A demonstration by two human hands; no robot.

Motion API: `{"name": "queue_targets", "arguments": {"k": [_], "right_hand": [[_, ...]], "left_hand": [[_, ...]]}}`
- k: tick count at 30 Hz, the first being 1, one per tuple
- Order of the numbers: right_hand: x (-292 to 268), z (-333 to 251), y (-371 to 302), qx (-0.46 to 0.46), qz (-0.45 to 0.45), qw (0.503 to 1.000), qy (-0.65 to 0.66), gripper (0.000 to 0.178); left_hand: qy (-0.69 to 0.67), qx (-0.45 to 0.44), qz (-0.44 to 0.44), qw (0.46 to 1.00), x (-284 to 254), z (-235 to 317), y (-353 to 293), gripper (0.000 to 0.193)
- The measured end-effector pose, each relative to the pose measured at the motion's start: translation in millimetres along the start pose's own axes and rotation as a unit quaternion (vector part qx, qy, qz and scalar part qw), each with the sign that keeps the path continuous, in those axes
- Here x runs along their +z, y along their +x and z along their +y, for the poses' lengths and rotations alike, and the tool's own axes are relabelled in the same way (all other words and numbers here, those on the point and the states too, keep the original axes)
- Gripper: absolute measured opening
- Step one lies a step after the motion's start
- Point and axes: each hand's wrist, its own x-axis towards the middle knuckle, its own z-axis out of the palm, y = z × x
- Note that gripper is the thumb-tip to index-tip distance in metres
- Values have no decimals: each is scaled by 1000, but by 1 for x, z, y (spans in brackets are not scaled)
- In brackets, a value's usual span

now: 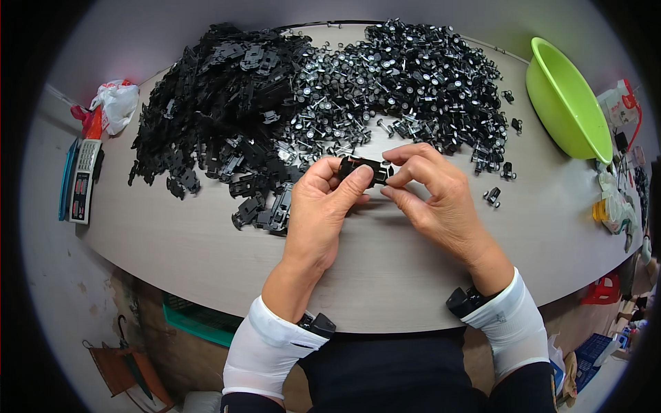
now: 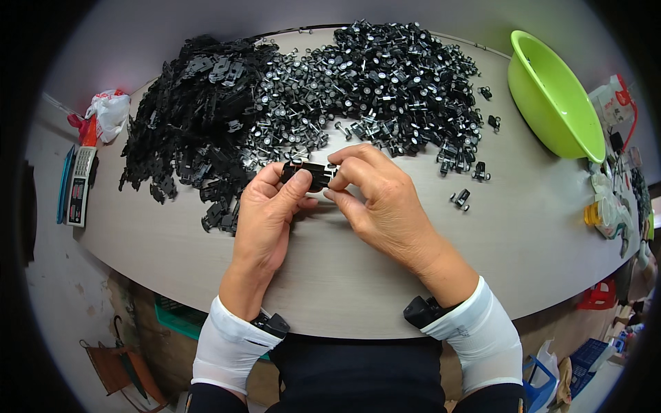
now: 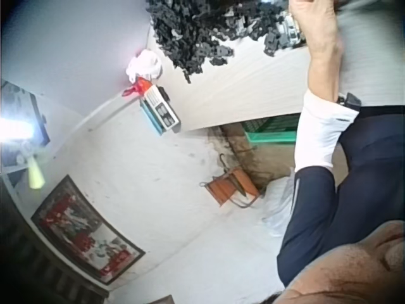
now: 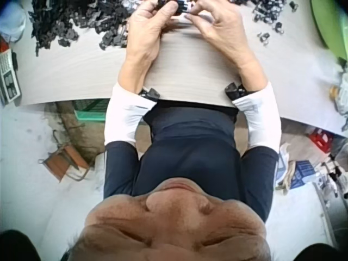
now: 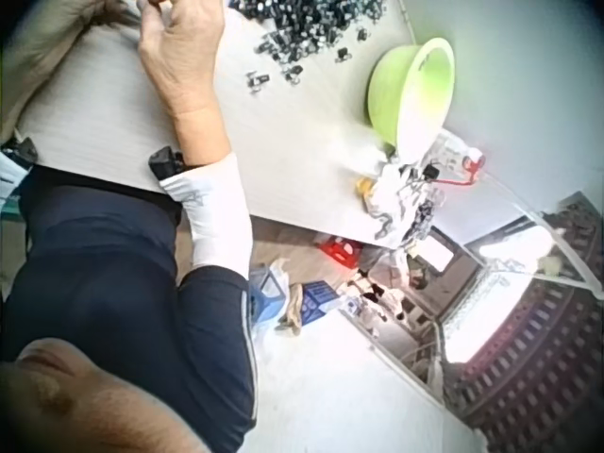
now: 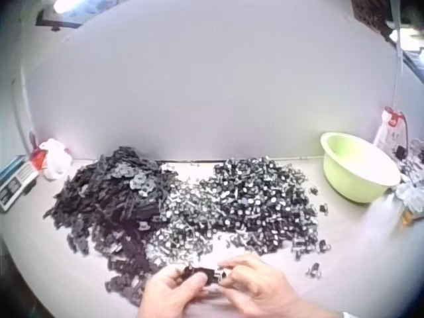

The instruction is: Assembling plastic toy car chassis components at a workstation.

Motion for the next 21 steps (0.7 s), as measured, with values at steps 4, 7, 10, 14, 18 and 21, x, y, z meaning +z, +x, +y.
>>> {"name": "queue_targets", "arguments": {"k": [4, 7, 10, 14, 18, 21], "right_hand": [[0, 3, -1, -34, -13, 999, -38, 20], [2, 0, 0, -34, -13, 999, -23, 28], [4, -3, -1, -23, -21, 999, -25, 33], [12, -2, -6, -9, 3, 1000, -20, 37], [5, -5, -7, -25, 26, 998, -42, 39], [-17, -13, -11, 34, 26, 999, -14, 37]], "left_hand": [[-19, -14, 6, 1000, -1, 2, -3, 12], [-16, -14, -17, 1000, -4, 1, -4, 14], [-13, 3, 9, 1000, -1, 0, -6, 13], [-18, 1, -5, 1000, 1, -3, -7, 13], [-51, -5, -48, 998, -1, -2, -3, 14], [-35, -13, -63, 997, 3, 3, -2, 16]]}}
